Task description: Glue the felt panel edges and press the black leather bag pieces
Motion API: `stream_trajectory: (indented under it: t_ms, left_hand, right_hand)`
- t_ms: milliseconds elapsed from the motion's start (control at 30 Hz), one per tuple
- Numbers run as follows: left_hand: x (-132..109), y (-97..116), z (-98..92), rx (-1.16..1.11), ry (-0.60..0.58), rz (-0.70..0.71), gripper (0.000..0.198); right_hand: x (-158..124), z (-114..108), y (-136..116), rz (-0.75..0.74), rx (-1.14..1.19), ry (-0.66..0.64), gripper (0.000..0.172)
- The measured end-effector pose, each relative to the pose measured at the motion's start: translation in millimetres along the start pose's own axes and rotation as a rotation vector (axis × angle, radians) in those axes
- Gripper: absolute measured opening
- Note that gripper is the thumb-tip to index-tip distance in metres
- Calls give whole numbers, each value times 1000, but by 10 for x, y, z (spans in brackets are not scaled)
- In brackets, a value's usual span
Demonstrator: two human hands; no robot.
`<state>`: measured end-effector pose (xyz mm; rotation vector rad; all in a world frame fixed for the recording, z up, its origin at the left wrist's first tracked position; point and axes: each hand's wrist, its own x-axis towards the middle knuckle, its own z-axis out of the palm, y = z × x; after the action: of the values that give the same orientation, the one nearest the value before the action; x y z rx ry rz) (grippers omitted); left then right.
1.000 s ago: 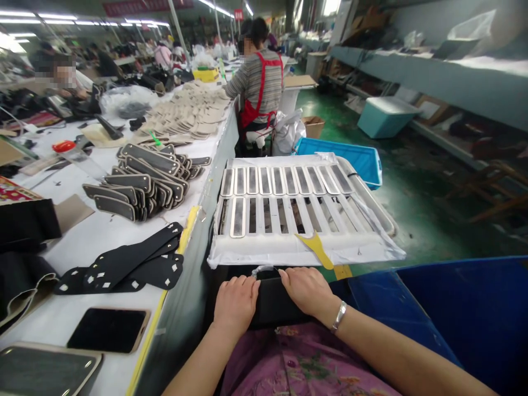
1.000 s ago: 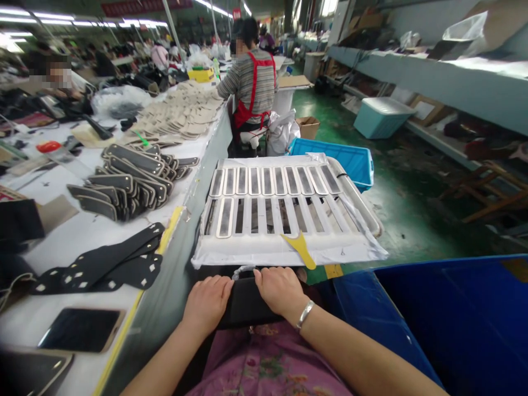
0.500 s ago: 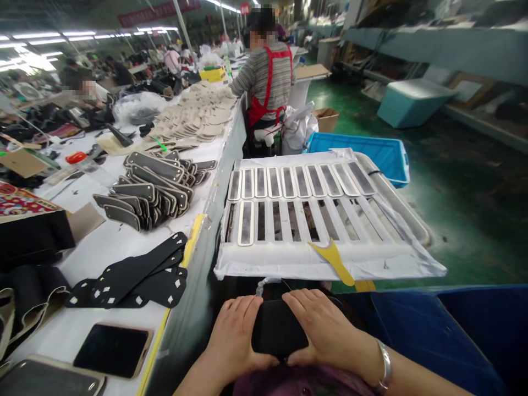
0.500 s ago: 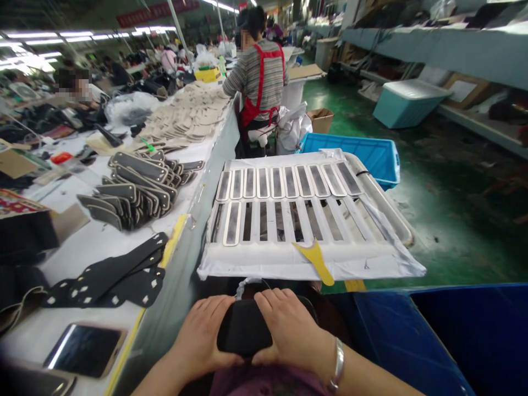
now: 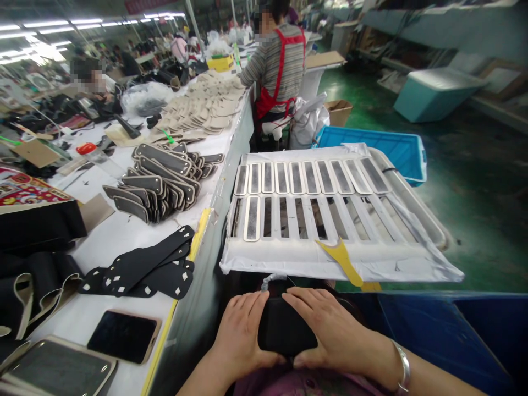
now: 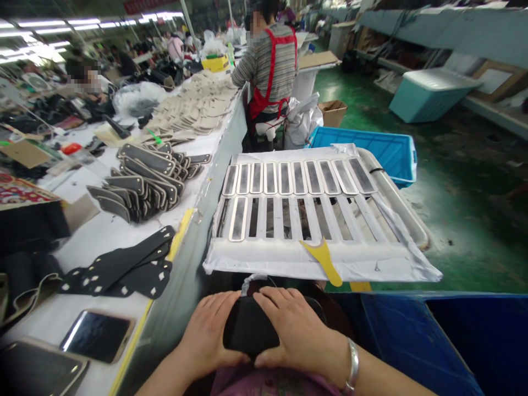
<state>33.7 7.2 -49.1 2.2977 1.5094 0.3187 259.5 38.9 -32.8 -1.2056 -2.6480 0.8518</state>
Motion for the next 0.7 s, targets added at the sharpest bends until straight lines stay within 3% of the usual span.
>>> stream_trajectory:
  t_ms: [100,167,233,333,533,700]
  left_hand:
    - [-23,-16,15,40,73,32,106]
    - [-18,2,-1,37,60,34,98]
    - [-6,32,-28,21,33,26,91]
    - [5,68,-53,-6,27,8,87]
    - [-10,74,-20,-53,24,-14,82]
    - [-1,81,-19,-79,5,-29,80]
  right_hand:
    - [56,3,-151,19,-18,73,62]
    - [112,19,-261,78,-82,121,35]
    - [184,39,-334,104,-158,139,24]
    - [309,62,-343,73,-247,122,26]
    - [432,95,-181,-178,-333,95,29]
    - [422,109,-94,-197,-259,69,38]
